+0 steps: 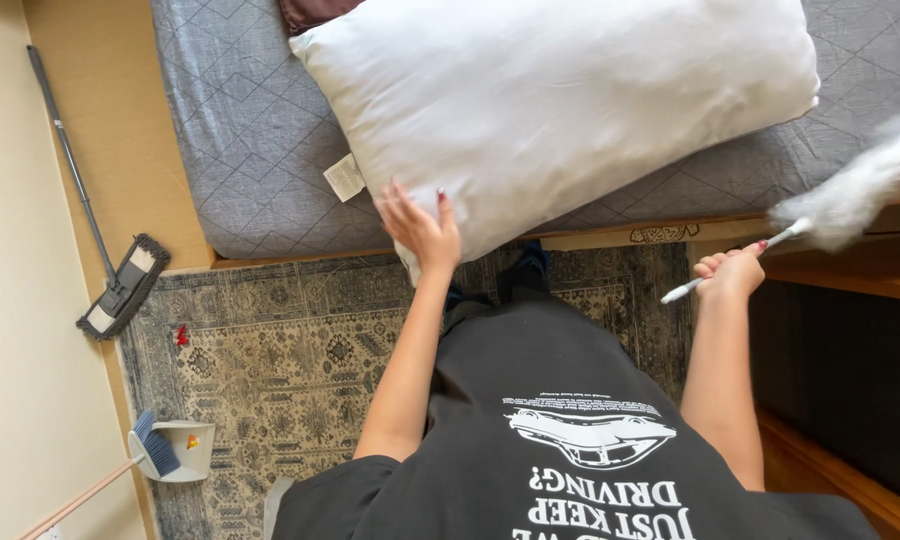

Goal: Dusting a white pillow with a feather duster and arranging it on the bed.

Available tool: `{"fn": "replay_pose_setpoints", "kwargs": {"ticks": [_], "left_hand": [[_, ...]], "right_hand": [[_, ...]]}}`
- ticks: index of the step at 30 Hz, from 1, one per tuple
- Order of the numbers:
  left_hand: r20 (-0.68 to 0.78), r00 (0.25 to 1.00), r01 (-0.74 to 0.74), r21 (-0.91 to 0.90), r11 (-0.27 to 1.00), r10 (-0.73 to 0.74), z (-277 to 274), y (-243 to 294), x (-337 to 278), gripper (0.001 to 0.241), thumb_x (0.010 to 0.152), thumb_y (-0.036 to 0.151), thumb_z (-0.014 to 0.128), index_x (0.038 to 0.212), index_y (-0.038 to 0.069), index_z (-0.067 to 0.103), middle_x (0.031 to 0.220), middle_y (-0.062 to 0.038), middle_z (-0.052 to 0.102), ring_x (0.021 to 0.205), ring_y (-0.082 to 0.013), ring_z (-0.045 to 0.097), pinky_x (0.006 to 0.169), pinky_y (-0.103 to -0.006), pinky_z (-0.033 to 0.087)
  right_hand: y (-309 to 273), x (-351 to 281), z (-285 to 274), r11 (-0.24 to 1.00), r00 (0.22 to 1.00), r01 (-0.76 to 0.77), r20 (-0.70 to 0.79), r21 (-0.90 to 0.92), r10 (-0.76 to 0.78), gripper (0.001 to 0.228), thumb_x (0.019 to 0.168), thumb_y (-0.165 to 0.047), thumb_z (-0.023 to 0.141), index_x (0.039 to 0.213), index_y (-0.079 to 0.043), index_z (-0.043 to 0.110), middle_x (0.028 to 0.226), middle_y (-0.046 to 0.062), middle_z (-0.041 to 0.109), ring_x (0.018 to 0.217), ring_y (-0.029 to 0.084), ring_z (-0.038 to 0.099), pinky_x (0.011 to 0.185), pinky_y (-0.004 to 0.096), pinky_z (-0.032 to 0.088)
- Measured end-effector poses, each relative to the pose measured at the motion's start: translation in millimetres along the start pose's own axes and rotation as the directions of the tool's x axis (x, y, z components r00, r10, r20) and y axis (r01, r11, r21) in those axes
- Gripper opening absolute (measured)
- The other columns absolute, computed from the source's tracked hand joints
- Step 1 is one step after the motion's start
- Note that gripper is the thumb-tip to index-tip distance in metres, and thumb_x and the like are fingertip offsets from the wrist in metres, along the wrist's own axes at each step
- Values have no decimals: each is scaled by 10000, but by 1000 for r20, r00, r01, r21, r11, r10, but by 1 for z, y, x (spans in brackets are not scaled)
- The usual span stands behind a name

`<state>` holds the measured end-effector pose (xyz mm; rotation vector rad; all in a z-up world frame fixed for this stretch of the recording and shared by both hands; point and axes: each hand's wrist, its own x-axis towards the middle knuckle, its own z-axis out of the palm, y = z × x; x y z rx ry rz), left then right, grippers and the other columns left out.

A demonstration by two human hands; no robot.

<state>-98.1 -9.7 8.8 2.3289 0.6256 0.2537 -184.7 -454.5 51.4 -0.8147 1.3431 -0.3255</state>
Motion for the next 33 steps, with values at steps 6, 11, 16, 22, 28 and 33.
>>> {"fn": "replay_pose_setpoints", "kwargs": {"ticks": [6,11,16,22,28,33], "left_hand": [[184,904,-411,136,901,385,6,83,12,961,1029,637,484,1655,203,-102,1726,-110,-150,1592,-346,-188,1255,-611,-123],[289,890,-441,342,830,354,40,67,21,1079,970,818,377,1605,180,-218,1655,-101,-298,1512,-315,-287,1181,-626,-180],[372,888,-404,351,845,270,38,66,19,1084,951,846,330,1622,187,-209,1677,-92,-293,1534,-310,-286,1201,-618,-199],[406,889,-374,372,850,213,43,64,18,1078,958,836,325,1635,167,-182,1693,-115,-266,1545,-328,-272,1203,-618,-203],[382,892,-392,389,834,241,42,65,17,1052,989,810,306,1649,133,-155,1713,-143,-225,1559,-353,-255,1213,-614,-200],[418,891,-365,433,825,175,41,66,17,1049,979,812,300,1646,142,-153,1714,-139,-217,1554,-344,-252,1209,-603,-205]], "right_hand": [[31,-65,-13,807,856,472,404,-354,-323,466,1102,-461,364,762,-146,405,551,-51,367,396,77,314,352,290,212],[52,-31,-31,947,875,140,484,-291,20,520,1098,-530,372,754,-141,398,512,-59,287,386,67,216,367,266,146],[36,42,-47,999,981,-11,191,-43,19,533,1097,-549,335,732,-163,364,509,-75,267,382,64,194,364,267,135],[13,-15,-37,806,808,464,549,-368,-215,466,1088,-456,405,747,-139,429,531,-60,362,405,62,321,366,262,214],[-7,18,-40,524,715,643,683,-559,-150,500,1105,-422,463,746,-77,506,542,-37,367,449,74,310,399,240,228],[-50,38,-21,821,955,134,292,-555,42,551,1092,-463,378,742,-65,529,505,-39,346,376,73,267,360,270,181]]}}
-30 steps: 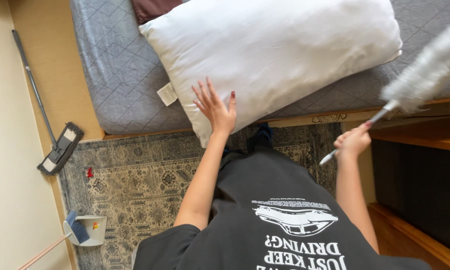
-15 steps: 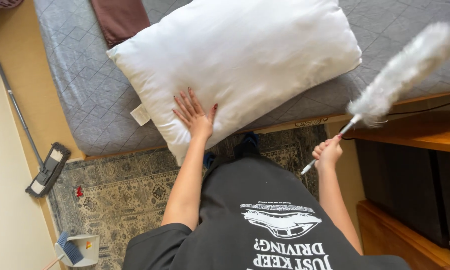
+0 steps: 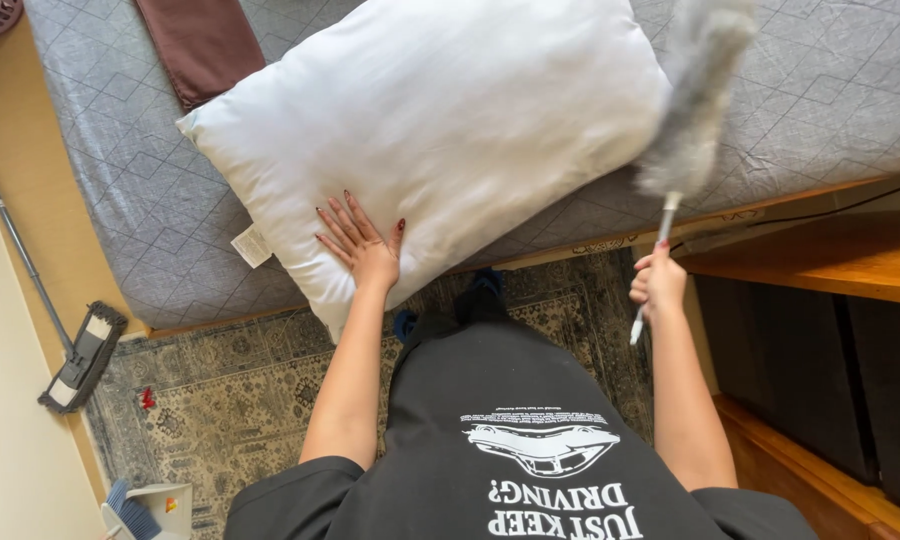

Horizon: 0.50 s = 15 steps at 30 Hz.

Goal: Dusting a white pillow with a feather duster and arranging it on the bed.

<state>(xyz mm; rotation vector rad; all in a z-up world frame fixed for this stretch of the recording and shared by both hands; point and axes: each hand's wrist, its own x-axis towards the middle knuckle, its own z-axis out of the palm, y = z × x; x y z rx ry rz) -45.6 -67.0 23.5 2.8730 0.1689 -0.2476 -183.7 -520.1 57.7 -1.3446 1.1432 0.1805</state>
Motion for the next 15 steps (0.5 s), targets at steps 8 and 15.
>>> {"fn": "replay_pose_setpoints", "kwargs": {"ticks": [8,15], "left_hand": [[-14,1000,-16,-24,1000,16,3,-3,4,1049,982,804,311,1640,141,-166,1709,-146,-226,1550,-354,-263,1202,-613,-204],[-121,990,-82,-39,996,77,6,-5,3,1053,1006,771,338,1630,102,-183,1691,-174,-234,1539,-376,-267,1186,-630,-196]], "right_hand": [[1,-29,66,917,933,330,-73,-227,-353,398,1072,-344,422,804,-74,536,570,-40,481,418,83,418,359,277,322],[16,-86,93,647,826,558,272,-520,-494,390,1047,-365,528,831,-56,627,539,37,508,467,156,437,471,362,350]]}}
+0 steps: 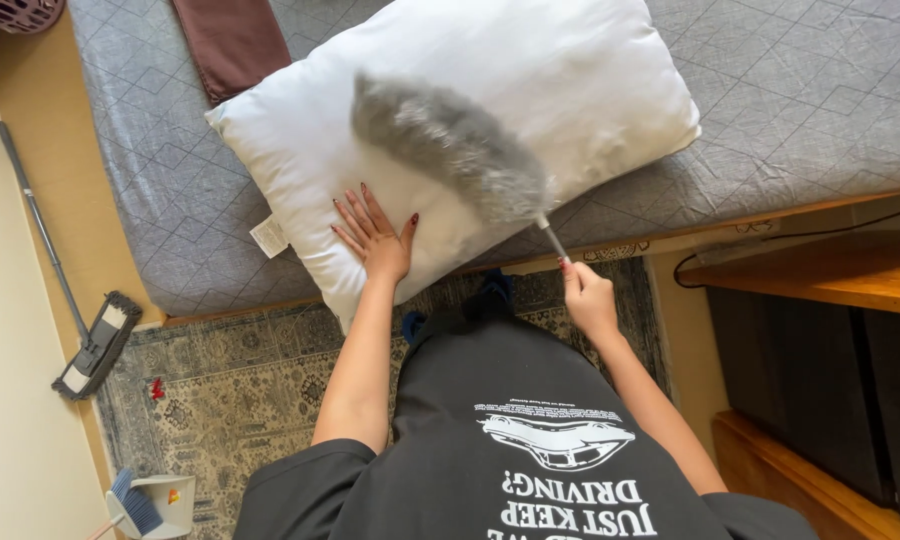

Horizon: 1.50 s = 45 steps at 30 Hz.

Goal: Dusting a white pillow with a feather duster and arranging it on the bed.

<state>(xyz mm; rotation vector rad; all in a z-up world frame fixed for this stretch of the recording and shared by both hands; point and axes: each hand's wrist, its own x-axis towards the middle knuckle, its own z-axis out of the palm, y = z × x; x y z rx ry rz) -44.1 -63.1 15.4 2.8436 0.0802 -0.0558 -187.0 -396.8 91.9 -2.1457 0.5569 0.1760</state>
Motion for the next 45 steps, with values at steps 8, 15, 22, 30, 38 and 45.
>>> {"fn": "replay_pose_setpoints", "kwargs": {"ticks": [8,15,22,30,38,45], "left_hand": [[101,993,59,-49,997,-54,-22,8,-5,1046,981,789,362,1647,168,-152,1718,-115,-216,1560,-326,-251,1224,-597,-176],[159,985,68,1,998,-67,-27,10,-4,1057,983,806,331,1613,156,-216,1671,-103,-302,1521,-321,-296,1207,-618,-187],[14,997,-75,-50,996,76,-28,-7,-20,1014,1001,731,387,1641,121,-108,1701,-153,-171,1561,-354,-189,1225,-626,-110],[346,918,-98,-277,956,194,-48,-51,-30,856,1022,628,443,1677,170,136,1773,-68,149,1609,-230,172,1312,-434,180],[27,834,-534,-211,819,551,-65,-84,-23,862,1044,533,481,1667,91,82,1741,-156,52,1615,-286,25,1316,-461,68],[64,802,-571,-211,793,594,-35,-92,-11,865,1027,564,466,1643,69,114,1719,-147,53,1602,-299,18,1298,-461,44]], "right_hand": [[96,68,-23,617,719,-324,-237,717,654,509,1102,-464,492,783,-75,566,524,-68,389,389,60,332,356,281,212],[25,72,3,756,730,-92,-472,649,494,360,1126,-354,472,1014,-39,604,541,-54,429,389,65,383,355,301,286],[-77,7,100,952,951,304,-54,-31,-305,339,1078,-205,546,1386,-85,622,709,89,687,502,144,548,467,368,433],[-216,3,85,945,938,225,315,-237,-144,540,1002,-229,662,1520,-327,545,543,226,626,428,186,423,427,363,351],[-204,42,111,960,933,277,-230,-38,-278,531,1078,-5,511,1551,-245,484,1122,97,747,608,37,570,495,209,465],[-257,3,167,974,940,201,301,-100,-163,662,946,15,583,1471,-385,534,1049,85,802,571,69,593,538,265,496]]}}
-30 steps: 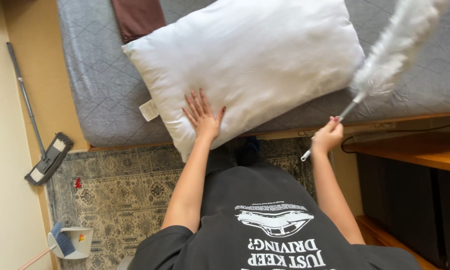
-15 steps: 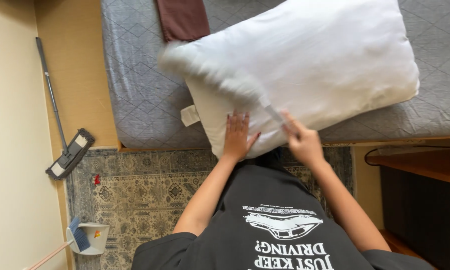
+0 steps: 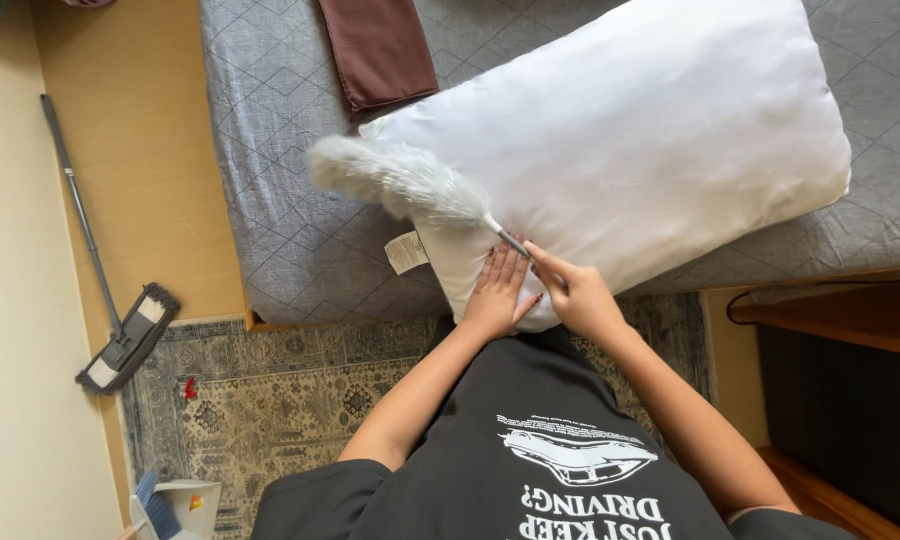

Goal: Dusting a white pillow with a feather duster and arranging it on the bed.

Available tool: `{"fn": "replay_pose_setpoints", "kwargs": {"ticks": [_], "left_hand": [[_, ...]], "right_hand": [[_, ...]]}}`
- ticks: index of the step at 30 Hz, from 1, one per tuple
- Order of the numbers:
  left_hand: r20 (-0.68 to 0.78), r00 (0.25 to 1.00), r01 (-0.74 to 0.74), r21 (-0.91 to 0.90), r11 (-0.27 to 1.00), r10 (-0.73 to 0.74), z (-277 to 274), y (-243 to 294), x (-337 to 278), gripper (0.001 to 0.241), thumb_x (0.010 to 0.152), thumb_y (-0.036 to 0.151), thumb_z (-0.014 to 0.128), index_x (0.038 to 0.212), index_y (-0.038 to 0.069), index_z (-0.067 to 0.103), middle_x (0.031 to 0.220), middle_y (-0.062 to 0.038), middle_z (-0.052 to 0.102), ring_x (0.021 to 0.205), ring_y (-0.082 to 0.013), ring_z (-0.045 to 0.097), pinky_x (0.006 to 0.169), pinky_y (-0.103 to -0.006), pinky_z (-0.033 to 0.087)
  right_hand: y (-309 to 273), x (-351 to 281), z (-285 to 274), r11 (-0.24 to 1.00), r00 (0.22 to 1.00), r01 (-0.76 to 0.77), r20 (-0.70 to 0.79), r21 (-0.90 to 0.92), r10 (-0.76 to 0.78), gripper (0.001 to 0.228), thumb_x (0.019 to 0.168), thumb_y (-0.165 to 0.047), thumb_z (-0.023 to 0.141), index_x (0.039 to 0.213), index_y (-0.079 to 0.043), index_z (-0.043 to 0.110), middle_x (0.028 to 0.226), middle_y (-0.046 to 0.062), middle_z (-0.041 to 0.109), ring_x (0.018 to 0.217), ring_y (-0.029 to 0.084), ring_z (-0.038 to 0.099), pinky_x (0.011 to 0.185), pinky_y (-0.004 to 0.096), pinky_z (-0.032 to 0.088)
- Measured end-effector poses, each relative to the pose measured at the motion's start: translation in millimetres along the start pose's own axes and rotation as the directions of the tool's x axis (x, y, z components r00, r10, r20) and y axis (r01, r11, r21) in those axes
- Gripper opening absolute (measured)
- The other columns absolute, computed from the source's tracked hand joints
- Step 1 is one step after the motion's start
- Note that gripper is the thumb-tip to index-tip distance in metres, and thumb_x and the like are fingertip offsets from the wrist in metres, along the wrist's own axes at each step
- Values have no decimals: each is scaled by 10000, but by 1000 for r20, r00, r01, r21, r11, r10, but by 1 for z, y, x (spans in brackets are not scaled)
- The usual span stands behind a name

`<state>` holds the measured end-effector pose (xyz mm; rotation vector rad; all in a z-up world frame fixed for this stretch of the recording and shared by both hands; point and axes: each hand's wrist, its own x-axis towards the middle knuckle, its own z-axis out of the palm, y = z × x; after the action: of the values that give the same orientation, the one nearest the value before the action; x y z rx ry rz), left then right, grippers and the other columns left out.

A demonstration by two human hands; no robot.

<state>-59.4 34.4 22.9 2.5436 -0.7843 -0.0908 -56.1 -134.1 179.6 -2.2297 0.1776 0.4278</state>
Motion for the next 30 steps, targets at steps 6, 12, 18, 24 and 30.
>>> {"fn": "replay_pose_setpoints", "kwargs": {"ticks": [6,12,18,24,30], "left_hand": [[-44,998,-34,20,999,35,-25,5,-7,868,1036,560,478,1667,77,130,1743,-136,70,1628,-279,30,1321,-440,55],[-6,998,-70,-49,996,70,-26,3,-8,888,1031,530,505,1662,50,107,1739,-169,51,1620,-315,15,1312,-452,50],[189,982,-88,351,932,22,-26,-2,2,882,1031,525,473,1661,36,95,1713,-209,26,1576,-344,-18,1267,-453,22],[79,996,-46,-3,999,46,-7,-9,-5,902,1016,603,473,1633,49,116,1725,-177,50,1615,-310,-3,1304,-456,33],[9,998,-70,-34,997,70,-29,-1,-4,896,1029,558,504,1666,51,129,1741,-175,77,1625,-309,26,1316,-445,89]], "right_hand": [[-40,21,-50,986,946,-55,-307,158,102,502,1018,-47,538,1442,-311,587,1222,48,748,492,134,485,415,297,402],[-6,24,-9,994,890,-54,-457,-99,3,519,1065,-34,503,1556,-201,505,1121,202,740,744,172,708,552,249,536],[-29,-24,43,984,996,64,-47,-168,-73,693,938,-8,613,1544,-329,513,936,183,779,669,241,723,636,332,537],[-31,-17,-8,996,979,-68,-191,56,77,598,943,24,579,1408,-351,593,1116,48,767,489,95,550,393,260,437],[22,-11,12,987,848,-21,-519,162,103,482,1081,-27,554,1531,-195,522,1021,123,767,573,35,503,455,223,407]]}}
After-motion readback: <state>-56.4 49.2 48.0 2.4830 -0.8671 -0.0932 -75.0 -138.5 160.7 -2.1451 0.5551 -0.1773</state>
